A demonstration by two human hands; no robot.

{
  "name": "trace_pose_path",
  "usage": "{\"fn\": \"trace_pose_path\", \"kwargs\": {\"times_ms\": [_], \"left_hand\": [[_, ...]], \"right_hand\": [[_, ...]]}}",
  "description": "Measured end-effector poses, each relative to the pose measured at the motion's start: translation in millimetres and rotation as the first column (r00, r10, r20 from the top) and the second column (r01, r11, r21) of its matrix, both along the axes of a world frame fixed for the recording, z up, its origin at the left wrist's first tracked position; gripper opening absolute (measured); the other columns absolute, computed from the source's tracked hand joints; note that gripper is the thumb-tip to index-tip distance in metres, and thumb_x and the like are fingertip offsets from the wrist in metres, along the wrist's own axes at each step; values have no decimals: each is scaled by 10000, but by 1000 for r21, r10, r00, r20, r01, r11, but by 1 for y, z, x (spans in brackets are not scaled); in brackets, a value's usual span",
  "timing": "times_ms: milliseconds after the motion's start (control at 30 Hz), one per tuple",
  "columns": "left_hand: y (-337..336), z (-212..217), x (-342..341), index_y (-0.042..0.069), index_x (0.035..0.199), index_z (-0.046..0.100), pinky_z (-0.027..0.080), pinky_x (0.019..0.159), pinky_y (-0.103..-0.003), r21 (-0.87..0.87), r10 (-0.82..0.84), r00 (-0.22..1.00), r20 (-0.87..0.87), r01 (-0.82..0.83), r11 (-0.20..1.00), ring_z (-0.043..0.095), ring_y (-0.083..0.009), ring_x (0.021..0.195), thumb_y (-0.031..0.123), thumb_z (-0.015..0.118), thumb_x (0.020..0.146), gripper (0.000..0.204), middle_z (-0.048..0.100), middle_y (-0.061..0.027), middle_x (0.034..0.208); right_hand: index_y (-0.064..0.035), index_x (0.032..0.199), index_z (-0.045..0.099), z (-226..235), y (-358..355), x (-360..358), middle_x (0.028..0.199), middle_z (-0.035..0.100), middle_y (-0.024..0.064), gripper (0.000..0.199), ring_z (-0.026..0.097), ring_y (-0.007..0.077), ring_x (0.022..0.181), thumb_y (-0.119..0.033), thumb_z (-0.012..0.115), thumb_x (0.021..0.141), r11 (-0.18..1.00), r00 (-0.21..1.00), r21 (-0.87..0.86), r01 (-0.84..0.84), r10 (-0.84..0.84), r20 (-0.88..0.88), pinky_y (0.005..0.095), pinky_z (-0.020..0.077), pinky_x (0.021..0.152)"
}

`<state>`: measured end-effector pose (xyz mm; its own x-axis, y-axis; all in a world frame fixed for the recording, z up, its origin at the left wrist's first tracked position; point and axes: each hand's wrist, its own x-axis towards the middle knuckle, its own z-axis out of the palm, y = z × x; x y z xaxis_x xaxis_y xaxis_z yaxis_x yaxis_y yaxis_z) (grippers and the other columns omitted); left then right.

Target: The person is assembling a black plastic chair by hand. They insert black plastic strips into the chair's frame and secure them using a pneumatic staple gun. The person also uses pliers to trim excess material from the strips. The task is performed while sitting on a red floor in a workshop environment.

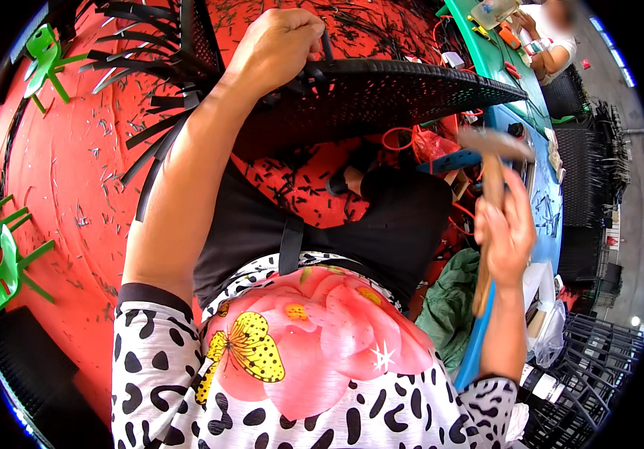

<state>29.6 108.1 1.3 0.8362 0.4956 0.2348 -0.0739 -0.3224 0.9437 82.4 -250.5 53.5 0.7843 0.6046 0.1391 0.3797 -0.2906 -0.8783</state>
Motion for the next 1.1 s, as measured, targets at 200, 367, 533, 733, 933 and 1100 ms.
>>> {"fn": "trace_pose_path", "kwargs": {"times_ms": [200, 367, 533, 733, 933, 1100], "left_hand": [[-3, 3, 0, -30, 789, 563, 456, 591, -262, -125, 68, 997, 42, -63, 990, 546, -116, 626, 63, 484, 905, 168, 580, -36, 686], [1, -6, 10, -39, 788, 575, 462, 604, -257, -244, -59, 989, 139, 92, 966, 555, -117, 636, 48, 478, 904, 175, 592, -46, 689], [-5, 6, -1, -36, 813, 612, 468, 629, -261, -8, 54, 999, 2, -54, 999, 574, -122, 661, 51, 558, 871, 117, 619, -60, 704], [-3, 6, -2, -37, 998, 640, 465, 670, -302, 531, 75, 995, -68, -27, 847, 603, -158, 712, 281, 635, 822, 364, 663, -106, 781], [2, 5, 3, -30, 920, 631, 437, 646, -269, 465, 56, 995, -83, -11, 885, 535, -111, 664, 230, 664, 797, 289, 596, -69, 716], [25, -6, 7, -65, 1045, 588, 413, 683, -202, 304, -5, 991, -132, 45, 952, 498, -58, 749, 162, 670, 847, 313, 558, 2, 814]], "right_hand": [[-15, 1356, 435, 15, 128, -6, 899, 597, 35, 441, 504, 37, 639, -19, 501, 920, 913, 862, 108, -394, 326, 387, 157, 420, 524], [-96, 1314, 516, -9, 145, 19, 854, 609, 19, 445, 505, 31, 593, -1, 540, 880, 938, 865, -115, -326, 346, 363, 180, 441, 523], [-61, 1326, 480, 17, 123, 10, 734, 549, 11, 427, 496, 31, 573, -43, 524, 902, 958, 968, 142, -249, 242, 66, 174, 409, 483], [-23, 1307, 473, -27, 5, 21, 780, 560, 16, 454, 507, 45, 647, -12, 588, 868, 992, 994, 106, 66, -75, 81, 189, 434, 558], [-52, 1192, 555, -91, -198, 5, 854, 606, 96, 444, 579, 177, 699, -9, 686, 770, 760, 780, -267, 592, -458, 426, 297, 477, 647], [-52, 1122, 581, -110, -292, -9, 981, 624, 164, 399, 612, 338, 834, -102, 716, 750, 491, 680, -474, 731, -464, 568, 409, 493, 716]]}}
